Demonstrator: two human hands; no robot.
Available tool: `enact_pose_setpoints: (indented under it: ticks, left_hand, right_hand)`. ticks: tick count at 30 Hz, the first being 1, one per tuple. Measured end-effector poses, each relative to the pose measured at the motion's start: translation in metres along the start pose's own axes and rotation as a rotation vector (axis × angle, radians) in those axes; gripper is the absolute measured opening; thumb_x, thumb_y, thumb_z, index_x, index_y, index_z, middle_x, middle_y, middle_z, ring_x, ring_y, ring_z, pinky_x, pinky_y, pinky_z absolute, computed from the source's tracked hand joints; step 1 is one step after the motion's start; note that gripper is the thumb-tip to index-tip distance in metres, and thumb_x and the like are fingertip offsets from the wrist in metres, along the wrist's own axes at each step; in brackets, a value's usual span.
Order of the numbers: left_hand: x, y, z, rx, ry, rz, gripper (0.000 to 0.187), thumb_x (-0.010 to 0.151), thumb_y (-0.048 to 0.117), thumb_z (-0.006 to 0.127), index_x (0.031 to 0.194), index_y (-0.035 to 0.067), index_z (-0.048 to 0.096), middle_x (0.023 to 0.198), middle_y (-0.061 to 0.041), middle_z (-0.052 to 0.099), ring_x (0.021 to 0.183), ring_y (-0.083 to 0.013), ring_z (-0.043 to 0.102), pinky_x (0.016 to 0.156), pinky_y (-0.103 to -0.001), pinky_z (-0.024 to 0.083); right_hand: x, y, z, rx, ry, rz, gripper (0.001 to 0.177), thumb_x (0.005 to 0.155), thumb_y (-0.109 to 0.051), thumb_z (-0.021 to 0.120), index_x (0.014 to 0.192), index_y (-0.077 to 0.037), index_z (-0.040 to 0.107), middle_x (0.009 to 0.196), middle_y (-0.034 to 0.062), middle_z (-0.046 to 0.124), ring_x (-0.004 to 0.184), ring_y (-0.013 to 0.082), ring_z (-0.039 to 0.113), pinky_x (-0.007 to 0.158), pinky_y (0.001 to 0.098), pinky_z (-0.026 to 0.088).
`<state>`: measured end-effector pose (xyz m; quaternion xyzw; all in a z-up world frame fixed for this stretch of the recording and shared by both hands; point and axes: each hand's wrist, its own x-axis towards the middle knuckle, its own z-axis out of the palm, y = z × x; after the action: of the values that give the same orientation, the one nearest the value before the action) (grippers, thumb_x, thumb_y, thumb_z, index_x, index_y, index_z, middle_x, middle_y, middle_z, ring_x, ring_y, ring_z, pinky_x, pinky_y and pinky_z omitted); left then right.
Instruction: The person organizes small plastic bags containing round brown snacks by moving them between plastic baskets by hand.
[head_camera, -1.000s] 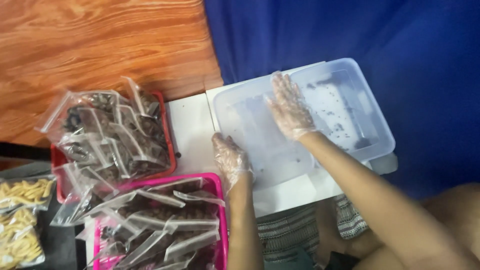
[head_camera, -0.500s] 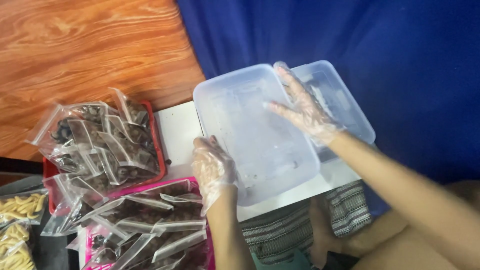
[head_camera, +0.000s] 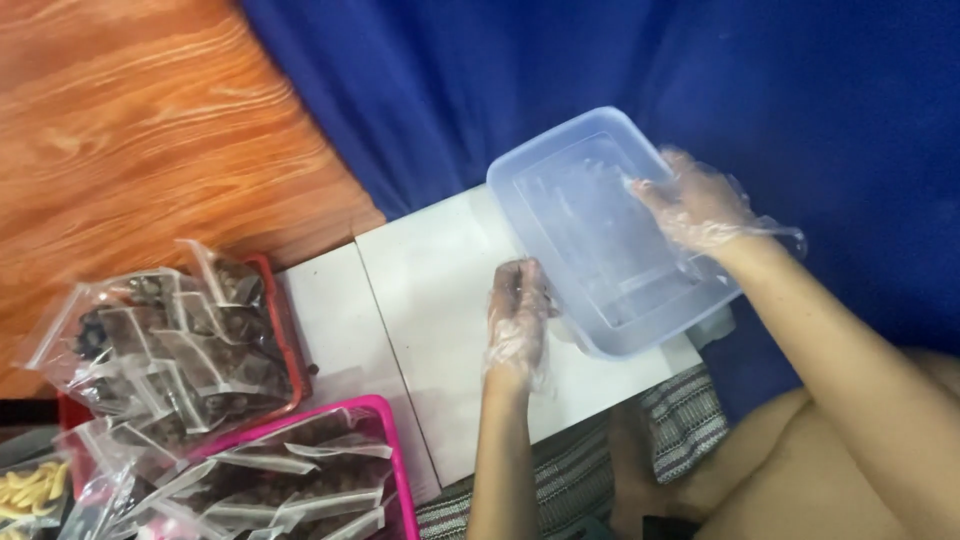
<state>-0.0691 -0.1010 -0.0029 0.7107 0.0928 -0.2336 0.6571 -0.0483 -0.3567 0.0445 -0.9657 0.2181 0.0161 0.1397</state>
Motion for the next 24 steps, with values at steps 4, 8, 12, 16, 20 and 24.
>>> enact_pose_setpoints:
  ticks: [4, 8, 12, 16, 20, 24]
  left_hand:
    - [-0.047, 0.008, 0.004, -0.088, 0.055, 0.105, 0.069, 0.093, 0.060, 0.061, 0.147, 0.019, 0.046, 0.144, -0.020, 0.052, 0.140, -0.0328, 0.049, 0.113, -0.051, 0.046]
    - [-0.061, 0.017, 0.020, -0.242, -0.086, 0.135, 0.100, 0.089, 0.069, 0.049, 0.164, 0.016, 0.010, 0.165, -0.034, 0.004, 0.151, -0.0531, 0.001, 0.123, -0.066, 0.012]
    - [-0.043, 0.009, 0.042, -0.259, -0.042, 0.158, 0.092, 0.095, 0.066, 0.042, 0.164, 0.012, 0.014, 0.166, -0.029, 0.009, 0.153, -0.0462, 0.005, 0.125, -0.059, 0.010]
    - [-0.028, 0.005, 0.059, -0.267, -0.014, 0.162, 0.086, 0.099, 0.064, 0.036, 0.163, 0.010, 0.016, 0.167, -0.026, 0.013, 0.154, -0.0411, 0.009, 0.127, -0.054, 0.009]
    - [-0.015, 0.012, 0.066, -0.292, 0.032, 0.160, 0.077, 0.103, 0.063, 0.027, 0.164, 0.016, 0.015, 0.169, -0.016, 0.016, 0.155, -0.0325, 0.014, 0.128, -0.047, 0.011]
    - [-0.003, 0.003, 0.061, -0.296, 0.029, 0.171, 0.070, 0.105, 0.056, 0.028, 0.165, 0.023, 0.015, 0.171, -0.012, 0.015, 0.155, -0.0304, 0.017, 0.127, -0.046, 0.017]
  right_hand:
    - [-0.039, -0.039, -0.027, -0.103, 0.132, -0.069, 0.068, 0.102, -0.062, 0.048, 0.155, -0.019, 0.047, 0.134, 0.0190, 0.066, 0.125, 0.0379, 0.063, 0.099, 0.0561, 0.050]
    - [-0.100, -0.082, -0.037, -0.242, -0.035, -0.307, 0.091, 0.090, -0.076, 0.046, 0.163, -0.025, 0.030, 0.156, 0.0253, 0.039, 0.142, 0.0516, 0.037, 0.108, 0.0690, 0.033]
    - [-0.098, -0.085, -0.015, -0.210, -0.090, -0.324, 0.098, 0.088, -0.083, 0.042, 0.164, -0.025, 0.021, 0.167, 0.0250, 0.016, 0.147, 0.0601, 0.014, 0.109, 0.0817, 0.012]
    - [-0.079, -0.087, -0.011, -0.234, -0.089, -0.294, 0.095, 0.091, -0.076, 0.045, 0.165, -0.022, 0.020, 0.168, 0.0258, 0.014, 0.148, 0.0599, 0.011, 0.109, 0.0822, 0.010]
    - [-0.069, -0.081, 0.000, -0.242, -0.072, -0.256, 0.097, 0.088, -0.079, 0.046, 0.165, -0.024, 0.020, 0.169, 0.0242, 0.015, 0.149, 0.0586, 0.011, 0.109, 0.0829, 0.007]
    - [-0.068, -0.076, 0.007, -0.241, -0.019, -0.288, 0.101, 0.086, -0.080, 0.048, 0.165, -0.022, 0.022, 0.167, 0.0256, 0.020, 0.149, 0.0585, 0.014, 0.108, 0.0846, 0.004]
